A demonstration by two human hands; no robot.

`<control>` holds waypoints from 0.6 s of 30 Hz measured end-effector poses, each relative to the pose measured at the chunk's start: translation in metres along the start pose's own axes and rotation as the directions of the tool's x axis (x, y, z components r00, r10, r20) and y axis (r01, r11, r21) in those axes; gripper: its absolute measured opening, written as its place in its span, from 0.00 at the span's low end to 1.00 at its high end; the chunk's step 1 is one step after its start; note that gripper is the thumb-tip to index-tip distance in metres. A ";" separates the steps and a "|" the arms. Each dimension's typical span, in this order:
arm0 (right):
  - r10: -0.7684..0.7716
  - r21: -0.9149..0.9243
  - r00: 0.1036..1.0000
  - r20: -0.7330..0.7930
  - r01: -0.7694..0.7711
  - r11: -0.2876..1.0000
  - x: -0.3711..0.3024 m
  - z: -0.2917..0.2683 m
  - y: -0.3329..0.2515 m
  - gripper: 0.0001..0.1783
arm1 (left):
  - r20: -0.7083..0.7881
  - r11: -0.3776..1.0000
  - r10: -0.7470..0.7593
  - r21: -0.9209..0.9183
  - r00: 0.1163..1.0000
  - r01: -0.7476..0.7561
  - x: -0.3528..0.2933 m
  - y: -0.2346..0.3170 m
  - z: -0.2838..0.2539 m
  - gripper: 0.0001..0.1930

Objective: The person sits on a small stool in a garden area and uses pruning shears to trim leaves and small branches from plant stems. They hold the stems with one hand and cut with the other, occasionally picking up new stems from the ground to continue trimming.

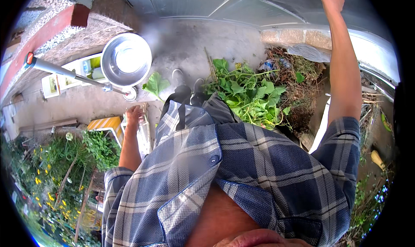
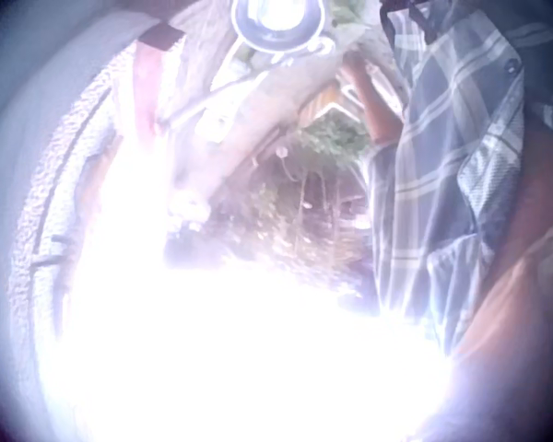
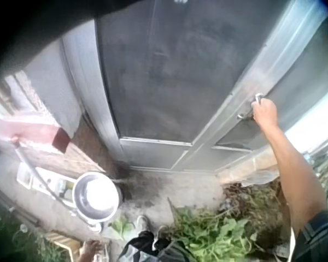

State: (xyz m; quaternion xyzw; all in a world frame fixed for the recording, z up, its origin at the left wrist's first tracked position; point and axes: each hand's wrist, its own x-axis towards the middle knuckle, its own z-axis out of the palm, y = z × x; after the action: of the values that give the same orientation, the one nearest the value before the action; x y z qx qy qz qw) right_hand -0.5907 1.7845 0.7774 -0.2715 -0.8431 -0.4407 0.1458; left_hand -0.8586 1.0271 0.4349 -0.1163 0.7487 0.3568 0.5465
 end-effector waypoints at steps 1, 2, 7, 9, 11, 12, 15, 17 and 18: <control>0.049 -0.013 0.994 0.096 -0.048 0.999 0.000 0.008 0.003 0.13 | 0.015 1.000 0.005 0.028 1.000 -0.005 0.006 0.005 0.000 0.19; 0.100 -0.032 0.977 0.191 -0.096 0.995 -0.003 0.015 0.006 0.13 | 0.053 1.000 0.015 0.020 0.998 -0.016 0.019 0.004 -0.005 0.19; 0.500 0.321 0.732 0.463 -0.664 0.676 0.017 -0.004 -0.002 0.19 | 0.100 1.000 -0.010 -0.010 0.995 0.011 0.048 0.011 -0.002 0.19; 0.443 0.226 0.736 0.512 -0.613 0.757 0.006 0.016 0.009 0.24 | 0.050 1.000 -0.018 0.006 0.999 0.018 0.040 0.027 0.005 0.19; 0.382 0.268 0.727 0.571 -0.605 0.750 0.009 0.017 0.012 0.25 | 0.027 0.999 -0.032 -0.024 0.999 0.032 0.049 0.023 0.004 0.20; 0.399 0.301 0.698 0.595 -0.654 0.694 0.005 0.017 0.011 0.25 | 0.008 0.999 -0.045 -0.020 0.999 0.045 0.051 0.022 0.004 0.20; 0.477 0.339 0.547 0.688 -0.824 0.454 0.002 0.025 0.009 0.24 | -0.009 0.998 -0.037 -0.051 0.999 0.037 0.057 -0.002 0.001 0.17; 0.477 0.335 0.568 0.671 -0.806 0.488 0.005 0.016 0.003 0.22 | -0.013 0.989 -0.086 -0.123 0.996 0.083 0.050 -0.026 -0.002 0.17; 0.471 0.335 0.586 0.660 -0.790 0.514 0.009 0.005 -0.002 0.21 | -0.025 0.979 -0.130 -0.162 0.991 0.125 0.042 -0.032 0.000 0.17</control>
State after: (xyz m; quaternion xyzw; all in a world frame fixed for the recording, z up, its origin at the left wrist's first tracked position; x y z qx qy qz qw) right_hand -0.5989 1.7903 0.7775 -0.6104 -0.7752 0.0234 0.1613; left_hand -0.8564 1.0135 0.3844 -0.2138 0.7182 0.3778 0.5438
